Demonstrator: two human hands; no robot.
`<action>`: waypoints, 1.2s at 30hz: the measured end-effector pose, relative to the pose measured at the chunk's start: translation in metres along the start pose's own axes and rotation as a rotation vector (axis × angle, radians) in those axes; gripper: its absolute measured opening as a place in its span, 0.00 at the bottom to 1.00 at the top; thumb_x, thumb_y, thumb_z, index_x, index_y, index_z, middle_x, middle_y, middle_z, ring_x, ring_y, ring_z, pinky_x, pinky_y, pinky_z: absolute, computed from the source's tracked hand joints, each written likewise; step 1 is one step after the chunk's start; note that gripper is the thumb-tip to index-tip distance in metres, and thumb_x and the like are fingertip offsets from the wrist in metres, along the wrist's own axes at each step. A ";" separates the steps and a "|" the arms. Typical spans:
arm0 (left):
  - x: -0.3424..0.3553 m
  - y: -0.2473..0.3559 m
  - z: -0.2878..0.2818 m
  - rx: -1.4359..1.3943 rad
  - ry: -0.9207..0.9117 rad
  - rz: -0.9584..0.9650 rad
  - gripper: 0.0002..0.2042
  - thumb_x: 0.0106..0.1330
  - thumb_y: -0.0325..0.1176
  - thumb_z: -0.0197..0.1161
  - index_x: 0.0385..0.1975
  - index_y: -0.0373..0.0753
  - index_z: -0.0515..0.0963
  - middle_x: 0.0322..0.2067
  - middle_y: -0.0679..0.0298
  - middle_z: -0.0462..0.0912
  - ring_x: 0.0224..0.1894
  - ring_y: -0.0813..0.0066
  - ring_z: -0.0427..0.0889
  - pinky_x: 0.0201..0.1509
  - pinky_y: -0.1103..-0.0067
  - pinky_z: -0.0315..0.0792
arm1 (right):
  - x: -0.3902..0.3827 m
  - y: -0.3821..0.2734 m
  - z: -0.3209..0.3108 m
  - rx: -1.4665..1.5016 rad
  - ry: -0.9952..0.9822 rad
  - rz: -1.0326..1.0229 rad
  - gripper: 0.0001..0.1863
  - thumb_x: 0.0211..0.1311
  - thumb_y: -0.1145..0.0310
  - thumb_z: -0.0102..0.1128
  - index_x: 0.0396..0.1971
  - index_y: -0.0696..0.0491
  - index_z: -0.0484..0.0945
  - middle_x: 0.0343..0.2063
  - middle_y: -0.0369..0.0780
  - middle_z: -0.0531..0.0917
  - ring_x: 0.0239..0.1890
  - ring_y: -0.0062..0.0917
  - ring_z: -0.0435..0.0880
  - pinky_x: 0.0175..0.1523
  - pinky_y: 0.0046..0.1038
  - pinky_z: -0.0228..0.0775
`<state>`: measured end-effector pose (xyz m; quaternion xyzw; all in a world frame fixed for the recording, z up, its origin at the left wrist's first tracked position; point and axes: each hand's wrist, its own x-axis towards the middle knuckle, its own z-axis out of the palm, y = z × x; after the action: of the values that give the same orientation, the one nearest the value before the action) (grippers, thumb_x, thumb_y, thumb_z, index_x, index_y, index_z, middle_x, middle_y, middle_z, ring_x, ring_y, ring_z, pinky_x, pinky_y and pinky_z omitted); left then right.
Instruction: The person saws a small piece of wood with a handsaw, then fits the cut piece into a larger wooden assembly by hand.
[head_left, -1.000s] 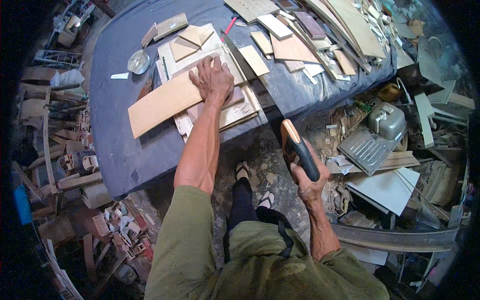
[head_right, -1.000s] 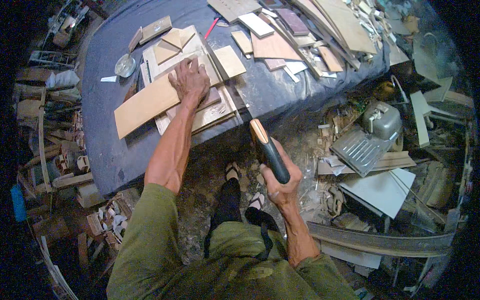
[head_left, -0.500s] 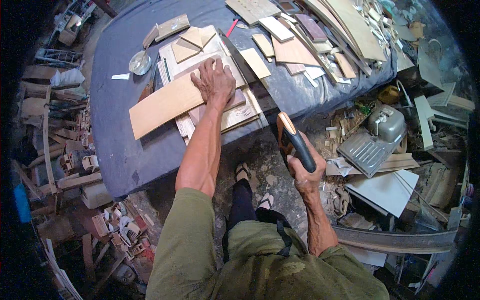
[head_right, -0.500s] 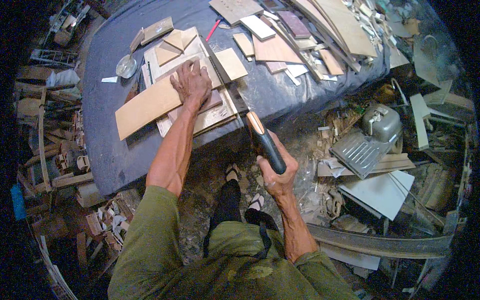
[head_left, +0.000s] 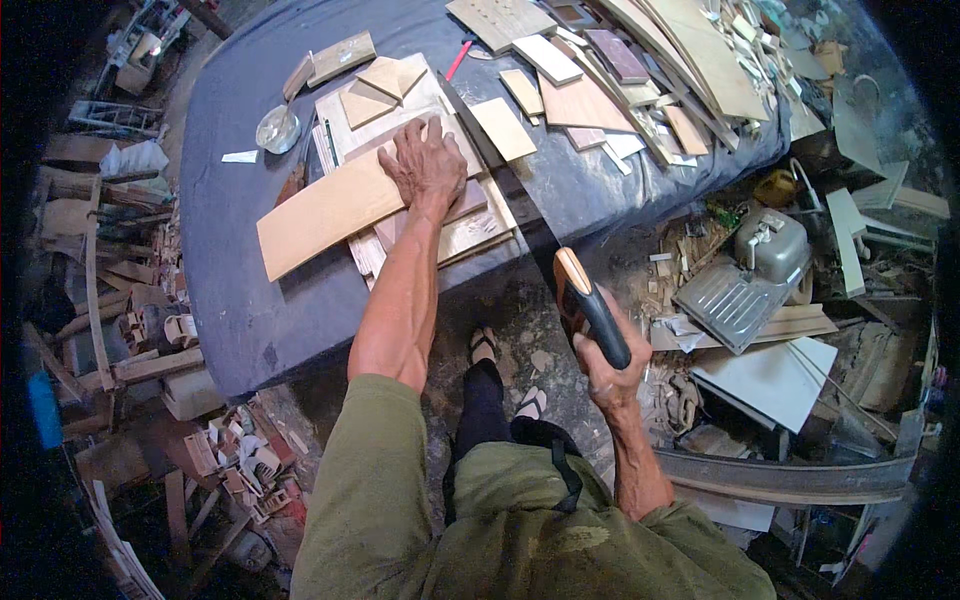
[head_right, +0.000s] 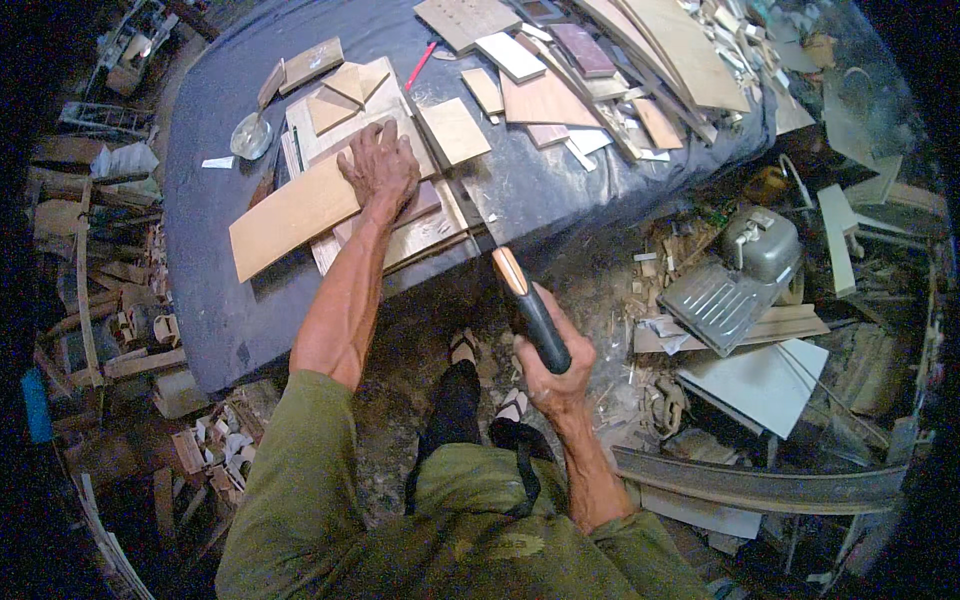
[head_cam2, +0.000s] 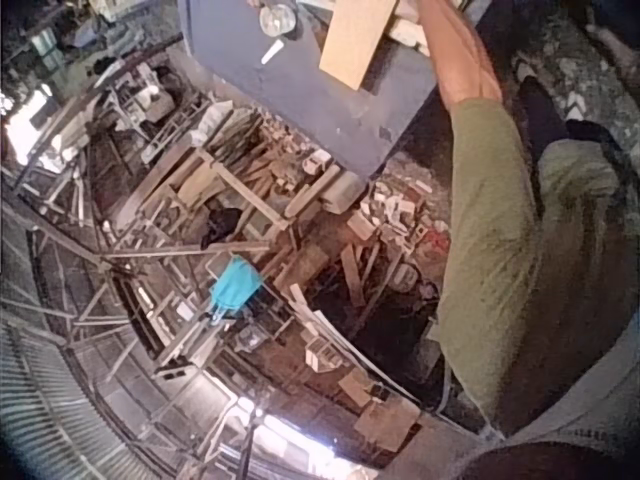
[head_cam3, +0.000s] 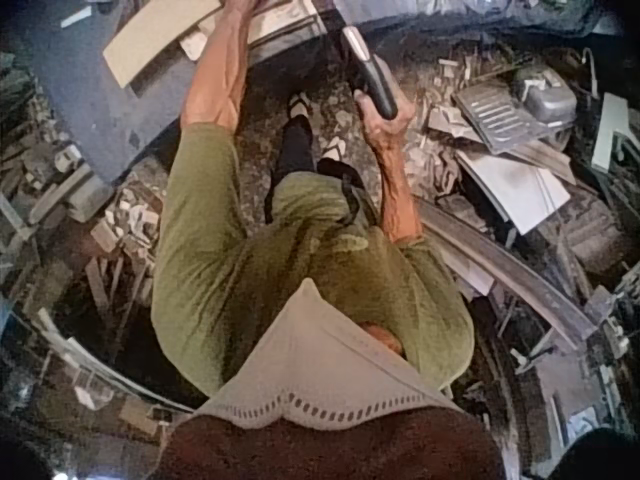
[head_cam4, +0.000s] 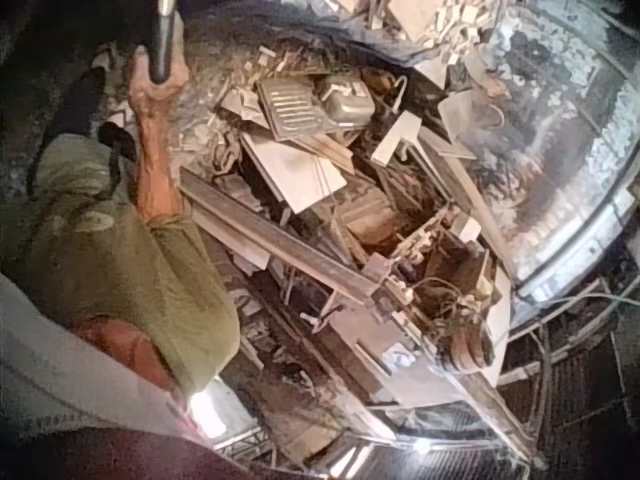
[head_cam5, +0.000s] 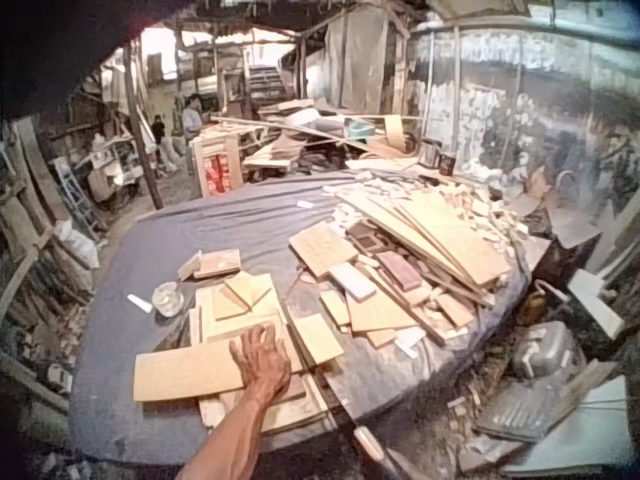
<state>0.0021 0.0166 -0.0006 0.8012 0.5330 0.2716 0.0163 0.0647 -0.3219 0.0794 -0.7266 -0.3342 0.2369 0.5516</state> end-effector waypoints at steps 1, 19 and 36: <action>-0.001 0.002 -0.003 0.013 -0.080 -0.014 0.18 0.67 0.42 0.56 0.56 0.49 0.79 0.58 0.60 0.74 0.66 0.62 0.65 0.68 0.46 0.49 | -0.003 0.000 -0.001 0.009 -0.001 0.002 0.32 0.51 0.77 0.62 0.62 0.53 0.77 0.31 0.37 0.84 0.29 0.17 0.79 0.37 0.21 0.73; -0.002 -0.001 0.002 0.053 -0.086 -0.023 0.17 0.67 0.42 0.55 0.53 0.55 0.82 0.59 0.61 0.75 0.67 0.64 0.66 0.69 0.44 0.49 | -0.065 0.023 -0.017 -0.104 0.023 -0.074 0.32 0.49 0.80 0.61 0.60 0.56 0.77 0.31 0.42 0.87 0.28 0.18 0.83 0.36 0.22 0.75; 0.001 -0.005 0.004 0.078 -0.102 0.013 0.17 0.65 0.40 0.57 0.53 0.53 0.83 0.60 0.64 0.75 0.67 0.65 0.65 0.68 0.43 0.49 | -0.065 0.039 -0.012 -0.050 0.053 -0.083 0.31 0.48 0.79 0.64 0.59 0.57 0.78 0.37 0.48 0.88 0.35 0.23 0.89 0.42 0.24 0.77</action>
<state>-0.0003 0.0207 -0.0048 0.8174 0.5366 0.2095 0.0106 0.0390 -0.3846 0.0438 -0.7316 -0.3551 0.1861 0.5513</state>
